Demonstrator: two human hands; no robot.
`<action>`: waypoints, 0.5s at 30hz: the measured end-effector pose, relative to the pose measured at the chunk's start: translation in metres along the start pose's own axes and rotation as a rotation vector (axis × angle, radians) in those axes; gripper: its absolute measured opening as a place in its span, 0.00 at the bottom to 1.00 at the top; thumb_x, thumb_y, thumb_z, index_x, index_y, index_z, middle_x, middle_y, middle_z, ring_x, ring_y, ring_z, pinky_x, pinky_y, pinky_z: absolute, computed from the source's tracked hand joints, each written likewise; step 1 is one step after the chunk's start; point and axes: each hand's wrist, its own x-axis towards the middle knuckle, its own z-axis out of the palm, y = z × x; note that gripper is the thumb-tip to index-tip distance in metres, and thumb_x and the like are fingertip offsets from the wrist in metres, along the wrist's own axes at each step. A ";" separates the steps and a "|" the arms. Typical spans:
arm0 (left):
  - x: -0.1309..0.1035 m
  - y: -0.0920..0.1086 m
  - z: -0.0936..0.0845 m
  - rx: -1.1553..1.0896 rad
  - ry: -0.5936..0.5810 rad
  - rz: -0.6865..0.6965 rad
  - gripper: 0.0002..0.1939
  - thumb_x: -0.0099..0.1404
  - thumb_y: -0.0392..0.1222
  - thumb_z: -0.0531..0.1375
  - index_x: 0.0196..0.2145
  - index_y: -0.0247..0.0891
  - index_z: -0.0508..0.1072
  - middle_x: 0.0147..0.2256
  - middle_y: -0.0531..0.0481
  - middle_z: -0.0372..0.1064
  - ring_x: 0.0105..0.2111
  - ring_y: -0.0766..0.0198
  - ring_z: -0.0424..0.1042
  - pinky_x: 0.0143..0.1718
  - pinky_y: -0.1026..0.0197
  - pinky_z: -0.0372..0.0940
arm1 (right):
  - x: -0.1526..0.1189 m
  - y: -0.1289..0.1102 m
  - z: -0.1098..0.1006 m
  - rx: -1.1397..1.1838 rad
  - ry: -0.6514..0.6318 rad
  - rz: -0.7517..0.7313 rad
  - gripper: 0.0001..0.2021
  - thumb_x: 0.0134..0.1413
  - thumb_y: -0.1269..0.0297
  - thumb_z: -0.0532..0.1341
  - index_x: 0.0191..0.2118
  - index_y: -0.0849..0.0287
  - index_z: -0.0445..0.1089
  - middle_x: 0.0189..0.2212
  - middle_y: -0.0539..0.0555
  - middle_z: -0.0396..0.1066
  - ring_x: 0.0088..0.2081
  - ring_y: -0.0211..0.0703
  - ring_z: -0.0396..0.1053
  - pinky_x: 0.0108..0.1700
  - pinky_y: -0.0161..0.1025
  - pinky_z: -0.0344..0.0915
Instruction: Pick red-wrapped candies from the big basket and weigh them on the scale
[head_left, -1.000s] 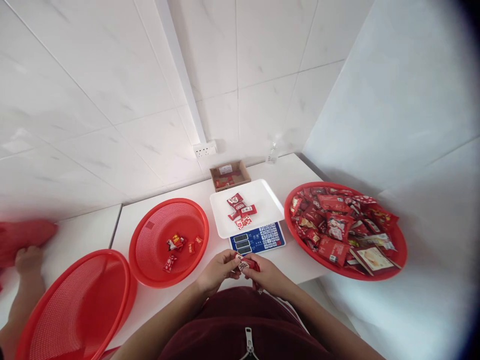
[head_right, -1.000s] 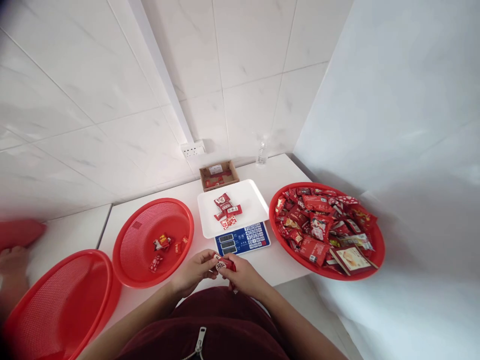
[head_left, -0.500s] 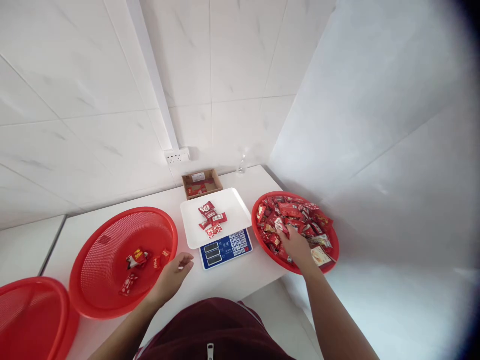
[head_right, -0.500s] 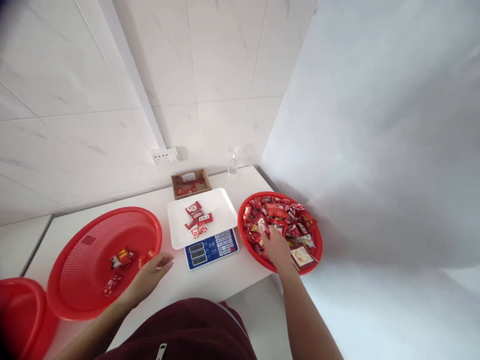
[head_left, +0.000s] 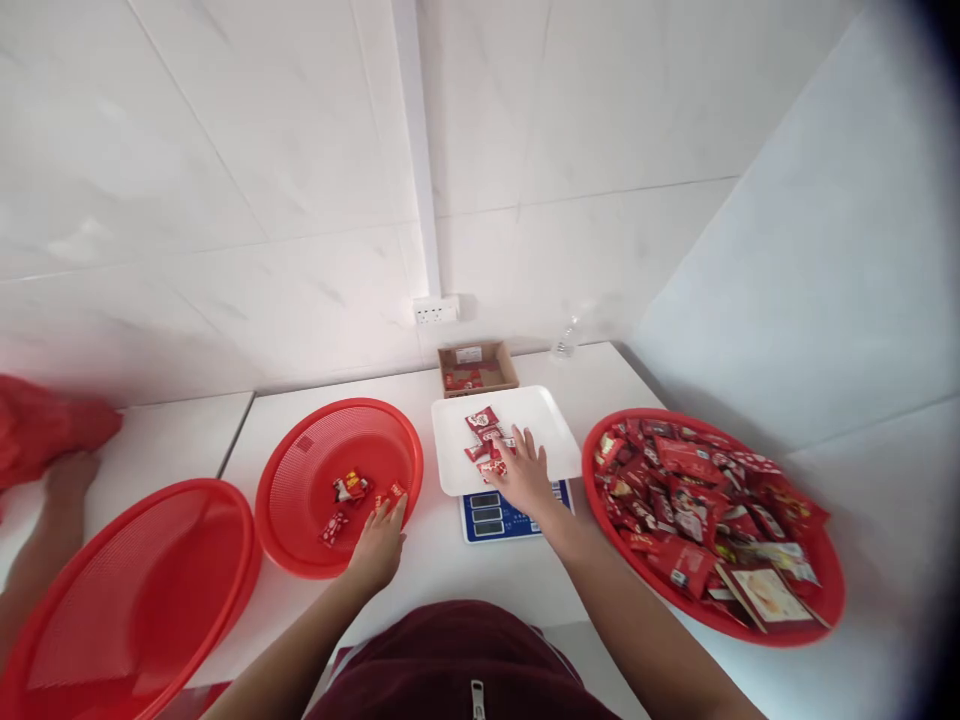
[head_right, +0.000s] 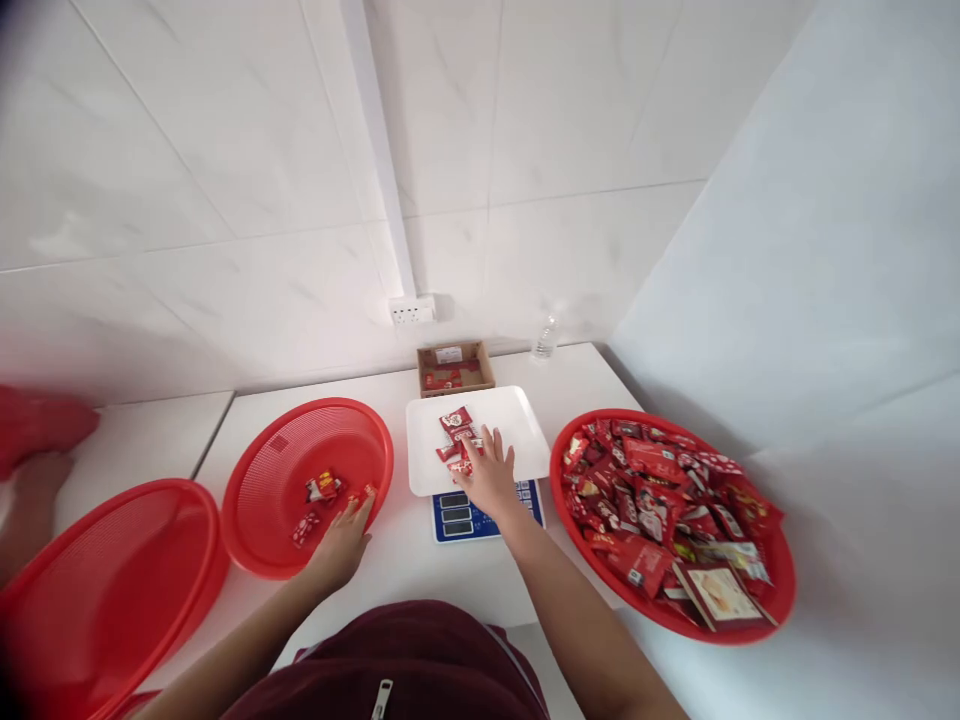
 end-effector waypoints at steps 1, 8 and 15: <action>-0.002 -0.002 0.001 0.001 -0.016 -0.007 0.32 0.63 0.30 0.47 0.65 0.32 0.49 0.64 0.36 0.50 0.65 0.52 0.46 0.62 0.49 0.47 | 0.008 -0.005 0.005 -0.010 -0.026 0.000 0.32 0.54 0.48 0.55 0.63 0.51 0.54 0.67 0.61 0.38 0.67 0.64 0.33 0.60 0.66 0.40; 0.002 -0.037 -0.019 0.110 0.038 -0.136 0.33 0.62 0.27 0.43 0.64 0.43 0.53 0.60 0.44 0.59 0.63 0.51 0.50 0.61 0.42 0.45 | 0.045 -0.012 0.023 -0.092 -0.128 -0.053 0.33 0.52 0.44 0.55 0.63 0.45 0.54 0.68 0.56 0.37 0.66 0.66 0.31 0.59 0.70 0.32; -0.003 -0.135 -0.065 0.213 0.230 -0.587 0.27 0.66 0.45 0.47 0.62 0.39 0.58 0.65 0.33 0.43 0.65 0.39 0.37 0.58 0.30 0.42 | 0.046 -0.006 0.029 -0.106 0.027 -0.079 0.24 0.57 0.49 0.53 0.57 0.47 0.63 0.64 0.55 0.51 0.62 0.60 0.48 0.58 0.62 0.44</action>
